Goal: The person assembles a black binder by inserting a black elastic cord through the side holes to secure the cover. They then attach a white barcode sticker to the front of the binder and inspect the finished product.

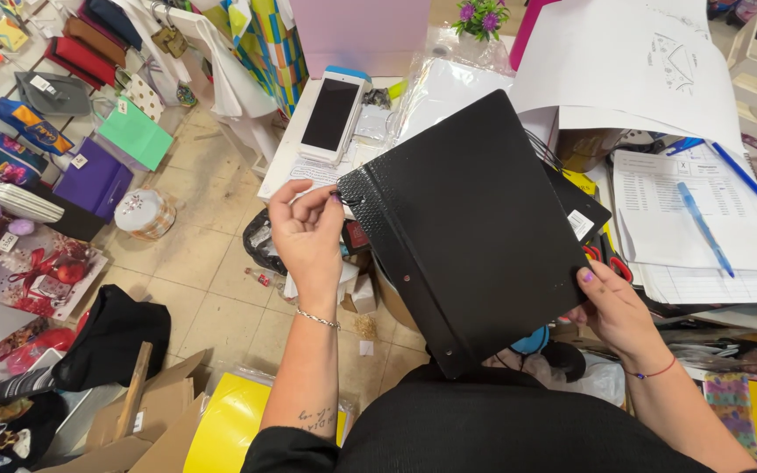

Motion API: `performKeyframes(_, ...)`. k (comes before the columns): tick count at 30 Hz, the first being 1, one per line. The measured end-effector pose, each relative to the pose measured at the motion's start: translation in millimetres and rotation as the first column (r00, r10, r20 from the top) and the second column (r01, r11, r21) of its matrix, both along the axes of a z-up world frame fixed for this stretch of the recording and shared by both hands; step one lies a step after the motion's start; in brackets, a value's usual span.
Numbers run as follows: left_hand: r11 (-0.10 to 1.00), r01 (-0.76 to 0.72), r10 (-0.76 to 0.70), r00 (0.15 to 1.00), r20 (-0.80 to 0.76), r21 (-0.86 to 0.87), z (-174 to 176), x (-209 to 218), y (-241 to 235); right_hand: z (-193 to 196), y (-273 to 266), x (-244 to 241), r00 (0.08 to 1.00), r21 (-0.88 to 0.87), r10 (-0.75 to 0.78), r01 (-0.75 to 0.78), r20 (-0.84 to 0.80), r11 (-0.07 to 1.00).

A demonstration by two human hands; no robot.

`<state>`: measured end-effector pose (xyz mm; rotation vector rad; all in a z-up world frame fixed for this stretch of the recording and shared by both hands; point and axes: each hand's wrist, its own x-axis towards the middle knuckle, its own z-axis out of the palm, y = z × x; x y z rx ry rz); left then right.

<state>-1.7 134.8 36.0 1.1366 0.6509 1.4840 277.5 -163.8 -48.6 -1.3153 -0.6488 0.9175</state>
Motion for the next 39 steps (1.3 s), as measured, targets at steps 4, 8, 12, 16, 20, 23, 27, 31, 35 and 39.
performKeyframes(4, 0.995, 0.061, -0.059, 0.998, 0.026, -0.077, 13, -12, -10, -15, 2, 10, 0.999, -0.026, -0.051, 0.051, 0.012, 0.998)
performKeyframes(8, 0.951, 0.289, -0.279, 0.955, 0.097, -0.109, 9, -18, -16, -11, 4, 8, 0.986, -0.127, -0.12, 0.105, -0.118, 0.986)
performKeyframes(12, 0.952, 0.279, -0.27, 0.959, 0.08, -0.125, 6, -18, -20, 20, 16, -7, 0.995, -0.14, -0.088, 0.08, -0.053, 0.987)
performKeyframes(16, 0.962, 0.239, -0.23, 0.97, 0.076, -0.135, -5, -10, -22, 53, 12, -14, 0.958, -0.334, -0.092, 0.184, 0.272, 0.924)
performKeyframes(20, 0.968, 0.223, -0.216, 0.974, 0.072, -0.114, -11, -4, -27, 80, 6, -26, 0.664, -0.459, 0.124, 0.359, 0.737, 0.813)
performKeyframes(23, 0.964, 0.234, -0.22, 0.969, 0.112, -0.126, -21, 6, -31, 93, 8, -34, 0.666, -0.488, 0.164, 0.336, 0.728, 0.806)
performKeyframes(27, 0.896, 0.174, -0.132, 0.983, 0.129, -0.408, -14, 21, -45, 99, 16, -41, 0.578, -0.5, 0.218, 0.388, 0.786, 0.774)
performKeyframes(31, 0.891, 0.269, -0.173, 0.946, 0.273, -0.366, -12, 29, -55, 99, 32, -41, 0.22, -0.213, 0.15, 0.303, 0.964, 0.929)
performKeyframes(35, 0.955, 0.26, -0.237, 0.958, 0.16, -0.145, -1, 37, -68, 136, 83, -67, 0.212, 0.164, -0.144, -0.078, 0.967, 0.983)
performKeyframes(39, 0.953, 0.303, -0.301, 0.952, 0.045, -0.031, 3, 45, -80, 160, 131, -89, 0.429, 0.237, -0.115, -0.244, 0.896, 0.94)
